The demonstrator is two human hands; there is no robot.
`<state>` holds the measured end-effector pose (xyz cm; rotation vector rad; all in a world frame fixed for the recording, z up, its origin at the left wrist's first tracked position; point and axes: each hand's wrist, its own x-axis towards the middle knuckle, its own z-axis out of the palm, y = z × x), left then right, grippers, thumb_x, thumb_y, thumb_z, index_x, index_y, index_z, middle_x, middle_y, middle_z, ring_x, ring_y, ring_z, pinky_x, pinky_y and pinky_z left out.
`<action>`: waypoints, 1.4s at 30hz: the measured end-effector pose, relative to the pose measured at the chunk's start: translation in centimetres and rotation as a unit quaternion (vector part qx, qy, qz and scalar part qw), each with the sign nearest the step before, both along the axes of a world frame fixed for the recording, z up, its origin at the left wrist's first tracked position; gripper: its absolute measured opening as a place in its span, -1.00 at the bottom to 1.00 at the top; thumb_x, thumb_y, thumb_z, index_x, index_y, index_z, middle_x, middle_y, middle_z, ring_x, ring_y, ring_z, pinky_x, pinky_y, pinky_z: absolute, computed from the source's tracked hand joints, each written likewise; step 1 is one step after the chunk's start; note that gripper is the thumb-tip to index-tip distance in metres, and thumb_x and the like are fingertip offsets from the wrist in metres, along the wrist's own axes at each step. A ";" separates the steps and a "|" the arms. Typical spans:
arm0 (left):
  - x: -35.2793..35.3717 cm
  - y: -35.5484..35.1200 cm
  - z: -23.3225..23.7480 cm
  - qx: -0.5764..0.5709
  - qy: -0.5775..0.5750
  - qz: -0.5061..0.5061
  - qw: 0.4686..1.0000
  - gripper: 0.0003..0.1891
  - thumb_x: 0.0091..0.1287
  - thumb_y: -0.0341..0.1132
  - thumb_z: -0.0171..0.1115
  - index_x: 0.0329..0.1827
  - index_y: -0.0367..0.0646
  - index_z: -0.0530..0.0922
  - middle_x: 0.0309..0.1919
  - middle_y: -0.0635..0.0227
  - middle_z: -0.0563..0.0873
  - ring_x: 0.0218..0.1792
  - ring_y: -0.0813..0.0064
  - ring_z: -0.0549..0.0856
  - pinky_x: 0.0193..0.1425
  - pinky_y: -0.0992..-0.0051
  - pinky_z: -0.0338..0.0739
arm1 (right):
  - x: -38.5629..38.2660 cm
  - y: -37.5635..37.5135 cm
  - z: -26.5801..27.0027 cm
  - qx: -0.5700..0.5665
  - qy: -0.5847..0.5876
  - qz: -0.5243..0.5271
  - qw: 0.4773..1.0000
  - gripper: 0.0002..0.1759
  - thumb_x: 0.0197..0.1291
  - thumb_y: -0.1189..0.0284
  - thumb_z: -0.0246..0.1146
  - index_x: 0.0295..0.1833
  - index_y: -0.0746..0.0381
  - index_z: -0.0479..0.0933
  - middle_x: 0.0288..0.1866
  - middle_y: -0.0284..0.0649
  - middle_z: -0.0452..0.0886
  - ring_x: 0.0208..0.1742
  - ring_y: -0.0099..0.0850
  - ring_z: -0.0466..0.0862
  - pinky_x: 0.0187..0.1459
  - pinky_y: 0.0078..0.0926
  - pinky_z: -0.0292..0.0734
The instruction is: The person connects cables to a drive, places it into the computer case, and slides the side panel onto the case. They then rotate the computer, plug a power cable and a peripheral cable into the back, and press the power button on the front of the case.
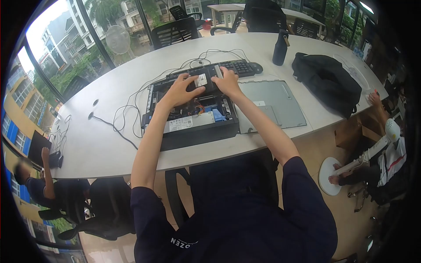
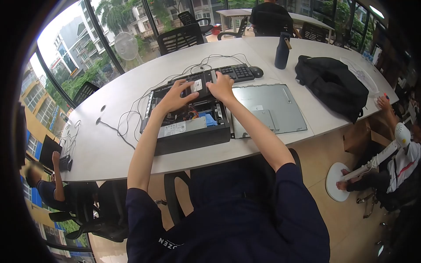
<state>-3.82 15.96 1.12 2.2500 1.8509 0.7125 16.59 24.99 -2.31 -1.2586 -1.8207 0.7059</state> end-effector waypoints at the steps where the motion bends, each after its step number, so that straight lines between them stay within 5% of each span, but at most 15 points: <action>1: -0.2 0.3 -0.6 0.019 -0.013 0.030 0.999 -0.25 0.39 0.23 0.30 0.50 -0.05 0.47 0.48 -0.12 0.39 0.48 -0.06 0.44 0.52 0.19 0.37 | 0.2 -0.2 0.0 -0.001 -0.002 0.000 1.000 -0.16 0.16 0.16 0.38 0.51 0.30 0.36 0.40 0.28 0.39 0.46 0.16 0.27 0.52 -0.01 0.14; 7: -1.5 0.7 -0.9 -0.070 -0.055 0.096 0.991 -0.20 0.35 0.25 0.31 0.49 -0.14 0.46 0.27 -0.06 0.64 0.32 0.06 0.62 0.39 0.25 0.49 | 0.2 -0.3 -0.2 -0.008 0.012 -0.003 1.000 -0.26 0.11 0.15 0.42 0.37 0.29 0.50 0.42 0.18 0.29 0.45 0.11 0.25 0.50 -0.06 0.19; 15: -1.7 0.9 -1.9 -0.003 -0.011 0.088 0.996 -0.22 0.32 0.24 0.34 0.44 -0.15 0.52 0.22 -0.01 0.69 0.24 0.11 0.68 0.36 0.25 0.52 | 0.8 2.1 -1.9 -0.040 0.008 0.075 0.996 -0.36 0.04 0.14 0.47 0.26 0.09 0.57 0.35 0.07 0.44 0.39 0.10 0.35 0.47 -0.05 0.24; 21: -0.8 0.9 -2.1 0.003 -0.016 0.081 0.997 -0.27 0.34 0.25 0.25 0.40 -0.10 0.53 0.21 0.07 0.69 0.26 0.11 0.65 0.38 0.09 0.42 | 0.8 2.8 -1.8 -0.090 0.115 0.099 0.984 0.20 -0.03 0.11 0.60 0.62 0.30 0.09 0.41 0.13 0.41 0.44 -0.07 0.46 0.38 -0.25 0.45; 23: -0.8 1.5 -2.4 0.009 -0.007 0.085 0.996 -0.31 0.35 0.21 0.26 0.37 -0.10 0.55 0.18 0.07 0.70 0.24 0.11 0.66 0.36 0.09 0.44 | 1.1 2.3 -1.4 -0.190 0.189 0.211 0.940 0.07 0.09 0.23 0.57 0.58 0.36 0.13 0.41 0.02 0.48 0.34 -0.27 0.57 0.31 -0.32 0.50; 26: -1.5 2.8 -3.9 0.096 -0.103 0.117 0.983 -0.47 0.39 0.06 0.26 0.25 -0.15 0.57 0.08 0.00 0.68 0.18 0.04 0.67 0.30 0.08 0.48 | 0.5 3.2 -2.6 -0.173 0.189 0.152 0.954 0.02 0.08 0.27 0.56 0.56 0.35 0.18 0.31 -0.05 0.58 0.30 -0.30 0.60 0.31 -0.34 0.50; 27: -1.3 2.6 -3.7 0.178 -0.081 0.140 0.971 -0.52 0.37 -0.08 0.33 0.22 -0.23 0.59 -0.07 0.09 0.70 -0.12 0.15 0.69 0.06 0.24 0.58 | 0.5 2.7 -2.2 -0.174 0.189 0.152 0.954 0.02 0.08 0.27 0.56 0.56 0.35 0.18 0.31 -0.05 0.58 0.30 -0.30 0.60 0.31 -0.34 0.50; 29: -1.2 2.1 -3.2 0.181 0.004 0.229 0.956 -0.58 0.32 -0.16 0.33 0.14 -0.24 0.65 -0.11 0.05 0.74 -0.09 0.16 0.73 0.05 0.27 0.60 | 0.9 1.8 -1.1 -0.180 0.207 0.185 0.944 -0.05 0.05 0.35 0.54 0.49 0.41 0.22 0.24 0.00 0.62 0.19 -0.34 0.67 0.23 -0.42 0.56; 32: -3.5 3.5 -4.7 0.039 -0.075 0.205 0.975 -0.65 0.28 -0.21 0.32 0.02 -0.27 0.70 -0.20 0.03 0.78 -0.11 0.18 0.78 0.03 0.30 0.62 | 0.9 1.0 -0.4 -0.181 0.207 0.174 0.946 -0.11 0.08 0.39 0.50 0.48 0.41 0.25 0.23 0.00 0.62 0.14 -0.34 0.69 0.17 -0.43 0.60; 42: -3.1 2.8 -4.3 0.057 -0.122 0.151 0.979 -0.72 0.31 -0.28 0.33 -0.06 -0.32 0.72 -0.29 0.08 0.79 -0.18 0.21 0.80 0.00 0.31 0.63 | 1.0 1.5 -0.8 -0.205 0.236 0.210 0.926 -0.23 0.14 0.45 0.41 0.45 0.37 0.29 0.21 -0.02 0.62 0.10 -0.35 0.69 0.13 -0.40 0.61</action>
